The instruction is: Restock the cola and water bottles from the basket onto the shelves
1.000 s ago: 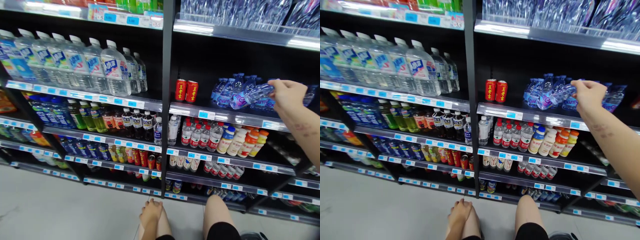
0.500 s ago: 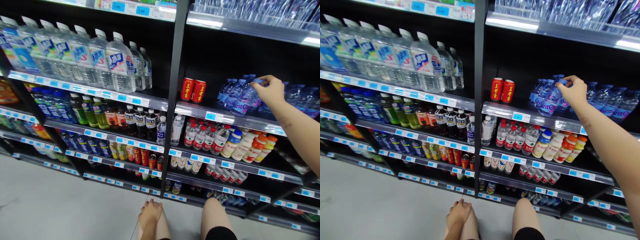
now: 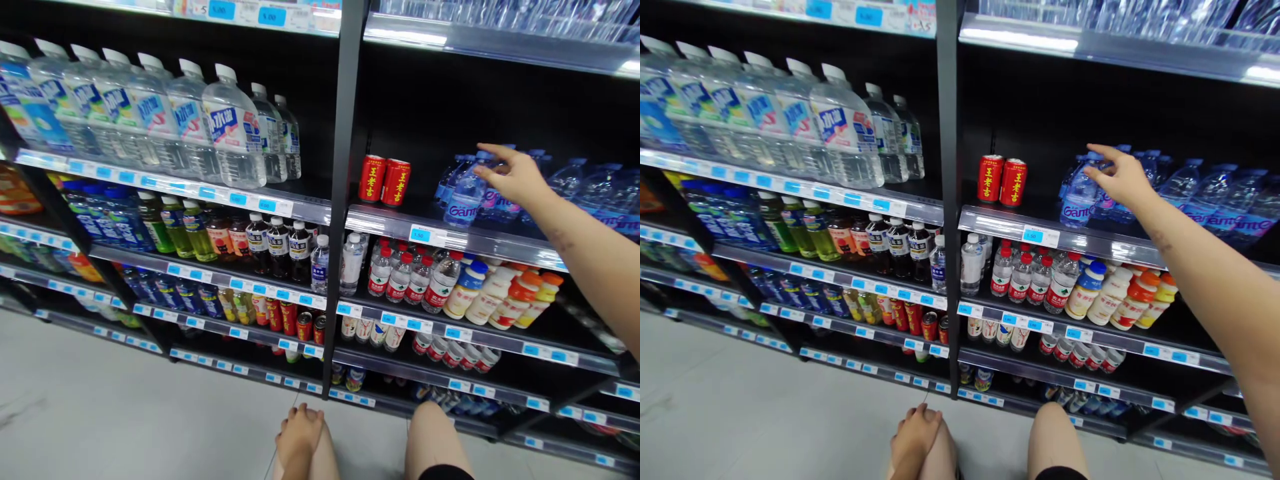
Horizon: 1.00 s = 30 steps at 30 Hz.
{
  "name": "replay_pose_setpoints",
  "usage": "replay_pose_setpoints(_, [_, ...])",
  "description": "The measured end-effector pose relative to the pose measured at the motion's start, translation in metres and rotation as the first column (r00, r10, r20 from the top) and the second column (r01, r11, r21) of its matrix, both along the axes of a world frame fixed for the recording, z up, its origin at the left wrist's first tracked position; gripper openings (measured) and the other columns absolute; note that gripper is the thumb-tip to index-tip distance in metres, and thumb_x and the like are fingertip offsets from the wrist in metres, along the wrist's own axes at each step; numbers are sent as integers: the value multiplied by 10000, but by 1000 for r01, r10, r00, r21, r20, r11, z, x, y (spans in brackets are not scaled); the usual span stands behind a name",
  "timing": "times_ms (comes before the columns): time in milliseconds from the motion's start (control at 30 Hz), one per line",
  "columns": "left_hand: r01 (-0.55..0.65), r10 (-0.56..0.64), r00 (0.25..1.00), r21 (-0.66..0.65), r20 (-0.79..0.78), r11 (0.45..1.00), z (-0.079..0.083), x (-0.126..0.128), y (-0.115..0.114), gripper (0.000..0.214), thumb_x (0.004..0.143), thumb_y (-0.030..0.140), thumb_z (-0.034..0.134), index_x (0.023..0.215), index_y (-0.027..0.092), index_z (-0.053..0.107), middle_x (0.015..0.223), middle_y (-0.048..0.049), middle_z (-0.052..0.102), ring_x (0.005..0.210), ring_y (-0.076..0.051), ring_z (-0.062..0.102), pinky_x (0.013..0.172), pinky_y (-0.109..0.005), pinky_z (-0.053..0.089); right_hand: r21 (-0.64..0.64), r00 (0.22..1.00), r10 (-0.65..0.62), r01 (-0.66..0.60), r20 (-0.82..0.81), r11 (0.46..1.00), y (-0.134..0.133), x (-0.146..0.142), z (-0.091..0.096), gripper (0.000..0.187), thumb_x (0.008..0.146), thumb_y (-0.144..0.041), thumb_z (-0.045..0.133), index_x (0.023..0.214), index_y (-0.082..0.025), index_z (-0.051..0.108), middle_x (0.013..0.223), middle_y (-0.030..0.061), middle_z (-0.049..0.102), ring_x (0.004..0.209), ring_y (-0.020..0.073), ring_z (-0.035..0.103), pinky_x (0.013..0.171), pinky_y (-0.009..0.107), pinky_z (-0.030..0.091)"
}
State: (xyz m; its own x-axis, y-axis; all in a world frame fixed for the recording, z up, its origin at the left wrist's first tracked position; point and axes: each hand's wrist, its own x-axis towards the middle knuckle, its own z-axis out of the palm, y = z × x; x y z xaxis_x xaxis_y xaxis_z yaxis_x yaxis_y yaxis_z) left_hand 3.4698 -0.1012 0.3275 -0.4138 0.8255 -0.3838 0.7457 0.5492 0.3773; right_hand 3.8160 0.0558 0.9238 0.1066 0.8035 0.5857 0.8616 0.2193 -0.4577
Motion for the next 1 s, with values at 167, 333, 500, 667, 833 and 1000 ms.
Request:
replay_pose_setpoints(167, [-1,1,1000,14,6,1000,1,5,1,573,920,440,405,1381,171,614,1454,-170,572,1321,-369,543,1043,-503,453,131,960,205,-232,189,964,43,-15,4,838,792,-582,582,1581,-380,386,1313,13,657,1111,349,650,899,511,519])
replay_pose_setpoints(333, [40,-39,999,32,-18,999,0,13,7,571,920,410,424,1403,163,604,1461,-165,573,1318,-346,547,1058,-494,442,102,882,140,-207,449,973,90,-29,23,603,935,-392,609,1505,-220,518,1280,96,684,1172,308,643,1059,443,487])
replay_pose_setpoints(500, [75,-74,996,33,-42,997,0,20,15,530,908,377,451,1359,170,636,1431,-169,592,1301,-329,566,1031,-475,460,136,738,-18,-101,674,986,130,-34,43,536,972,-417,623,1477,-253,554,1430,97,596,1307,358,536,1090,513,448])
replay_pose_setpoints(667, [52,-49,997,43,-65,998,0,23,21,502,894,357,479,1320,170,668,1391,-166,622,1292,-330,570,1055,-469,442,163,672,-204,125,712,979,160,-39,50,521,968,-417,709,1418,-174,612,1381,217,607,1284,409,512,1040,543,403])
replay_pose_setpoints(833, [54,-54,999,30,-9,998,0,17,22,509,902,359,469,1341,183,658,1429,-149,605,1314,-314,556,1070,-465,430,170,618,-278,230,735,958,177,-49,55,541,924,-450,772,1367,-159,662,1305,242,643,1188,370,564,944,466,398])
replay_pose_setpoints(1000, [33,-32,999,28,-34,999,-2,18,25,500,890,344,481,1324,180,669,1409,-147,620,1302,-317,564,1075,-453,424,142,656,-293,274,696,951,197,-51,57,592,989,-579,642,1351,-111,664,1302,288,627,1233,397,559,964,516,375])
